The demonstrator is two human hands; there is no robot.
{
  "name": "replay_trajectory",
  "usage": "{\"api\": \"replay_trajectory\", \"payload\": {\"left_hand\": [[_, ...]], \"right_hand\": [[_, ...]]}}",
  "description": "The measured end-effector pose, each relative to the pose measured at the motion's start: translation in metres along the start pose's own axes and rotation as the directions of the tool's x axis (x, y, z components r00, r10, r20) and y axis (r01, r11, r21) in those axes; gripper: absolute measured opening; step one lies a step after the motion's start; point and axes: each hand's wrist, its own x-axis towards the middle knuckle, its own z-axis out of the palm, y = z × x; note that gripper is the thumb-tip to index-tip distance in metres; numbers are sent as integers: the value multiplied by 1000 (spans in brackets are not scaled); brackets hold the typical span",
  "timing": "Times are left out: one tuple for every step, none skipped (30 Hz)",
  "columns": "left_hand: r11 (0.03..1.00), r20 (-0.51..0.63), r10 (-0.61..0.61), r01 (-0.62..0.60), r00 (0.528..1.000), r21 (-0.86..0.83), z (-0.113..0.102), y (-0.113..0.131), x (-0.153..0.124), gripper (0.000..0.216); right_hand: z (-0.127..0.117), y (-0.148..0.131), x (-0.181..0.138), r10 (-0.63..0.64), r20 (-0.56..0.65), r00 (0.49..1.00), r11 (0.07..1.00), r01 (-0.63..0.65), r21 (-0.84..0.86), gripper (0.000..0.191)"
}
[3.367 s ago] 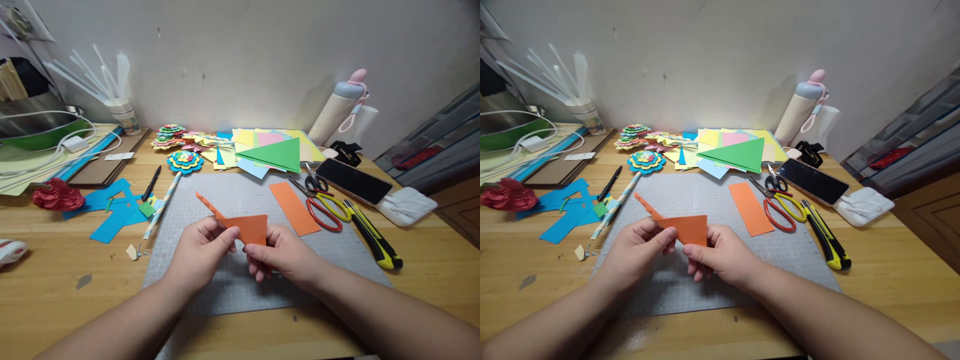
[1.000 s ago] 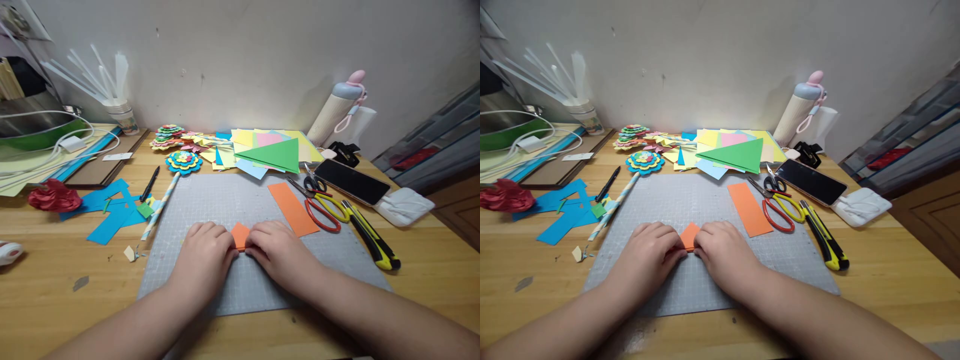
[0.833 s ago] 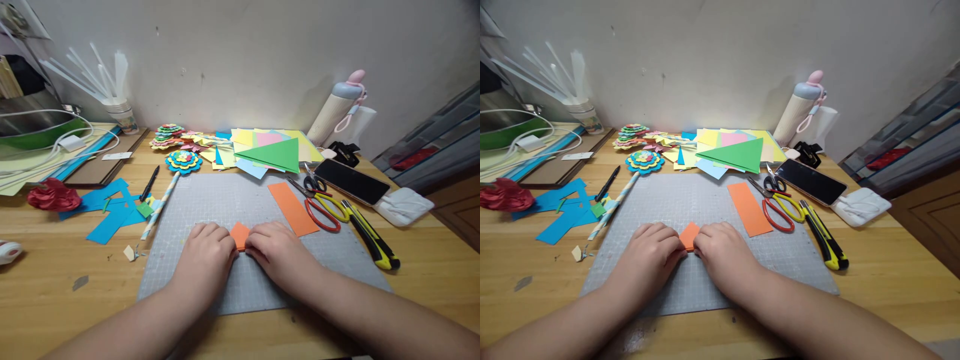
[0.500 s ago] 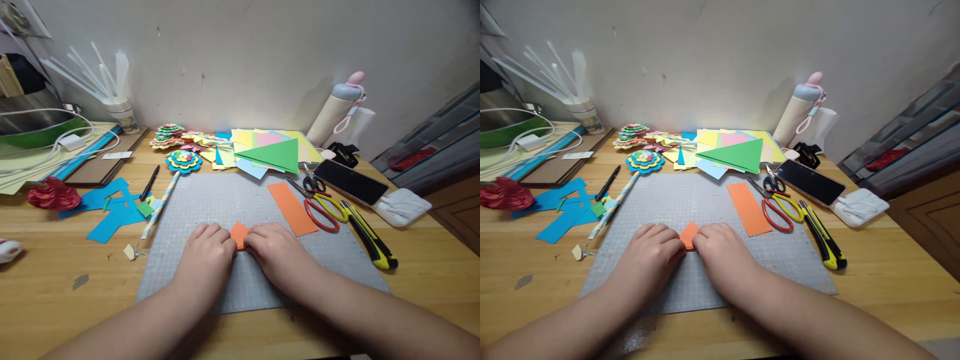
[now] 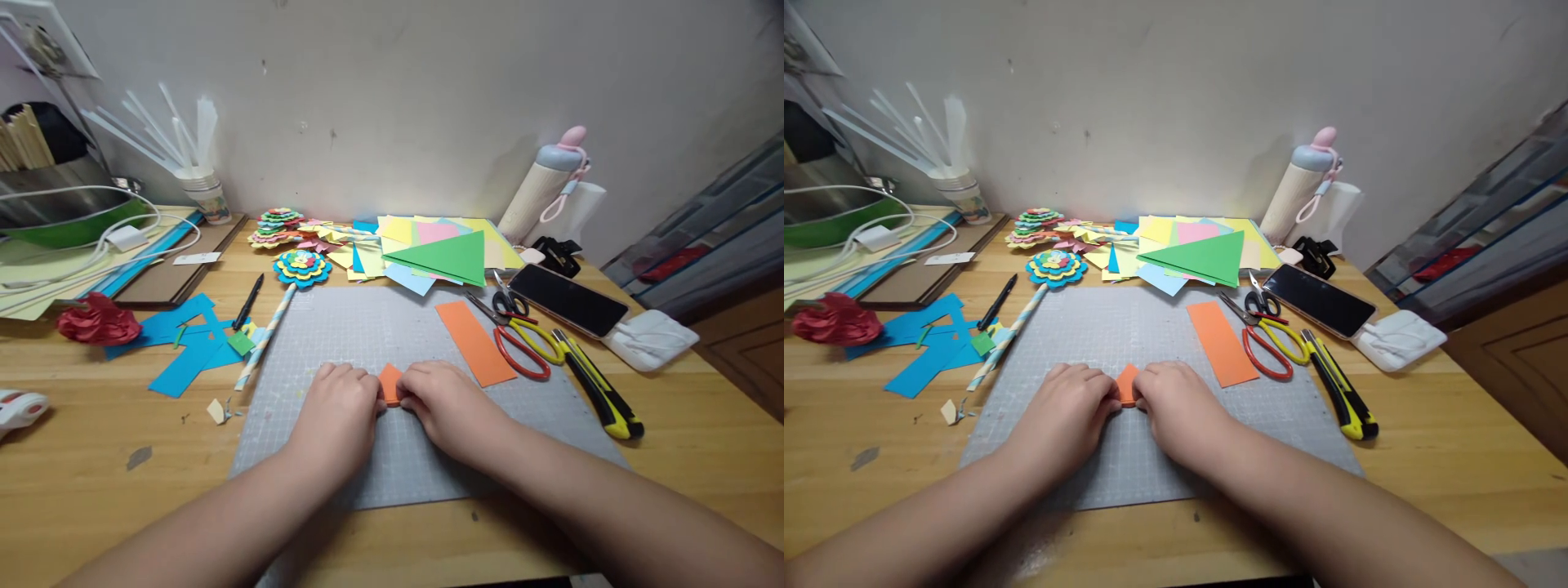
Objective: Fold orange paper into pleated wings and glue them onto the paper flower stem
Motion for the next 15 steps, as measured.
{"api": "replay_trajectory", "payload": {"left_hand": [[1000,4,-9,9,1000,-3,0,-1,0,20],[1000,8,-20,20,1000,-16,0,-2,1,19],[999,11,-32,33,999,-34,0,-3,1,19],[998,13,-45,45,999,-52,-1,-4,0,18],[996,13,-55,56,998,-66,-2,-5,0,17],[995,12,-63,64,998,-71,-3,-6,0,17],[995,8,-70,70,998,-70,-4,-6,-1,17],[995,3,-74,74,997,-61,-5,-7,-2,17],[996,-4,-78,78,997,-49,-7,-7,-2,17],[996,-8,-82,81,997,-37,-8,-7,-3,18],[996,-12,-87,86,996,-27,-9,-6,-3,18],[995,-16,-94,94,995,-17,-10,-6,-3,19],[995,-18,-101,101,995,-7,-11,-6,-3,20],[994,-18,-106,107,994,4,-11,-6,-3,22],[994,-20,-108,109,994,16,-11,-6,-3,23]], "right_hand": [[0,1,1,11,6,1000,1000,-12,16,13],[-1,3,1,25,11,1000,999,-26,32,12],[-2,5,2,44,14,999,998,-45,46,10],[-2,7,2,67,15,998,996,-67,56,7],[-3,9,1,88,17,996,994,-89,63,4],[-4,10,1,102,19,995,993,-103,62,4],[-5,11,0,106,20,994,993,-107,55,5],[-6,12,-1,104,17,994,994,-105,42,6],[-7,12,-2,99,13,995,995,-99,27,6],[-9,12,-3,92,7,996,996,-92,12,5],[-10,12,-4,91,2,996,996,-91,-3,6],[-12,11,-4,96,-3,995,995,-96,-16,6],[-13,11,-4,105,-4,994,994,-105,-27,6],[-14,10,-4,114,1,993,993,-114,-40,6],[-16,10,-3,124,10,992,991,-123,-53,7]]}}
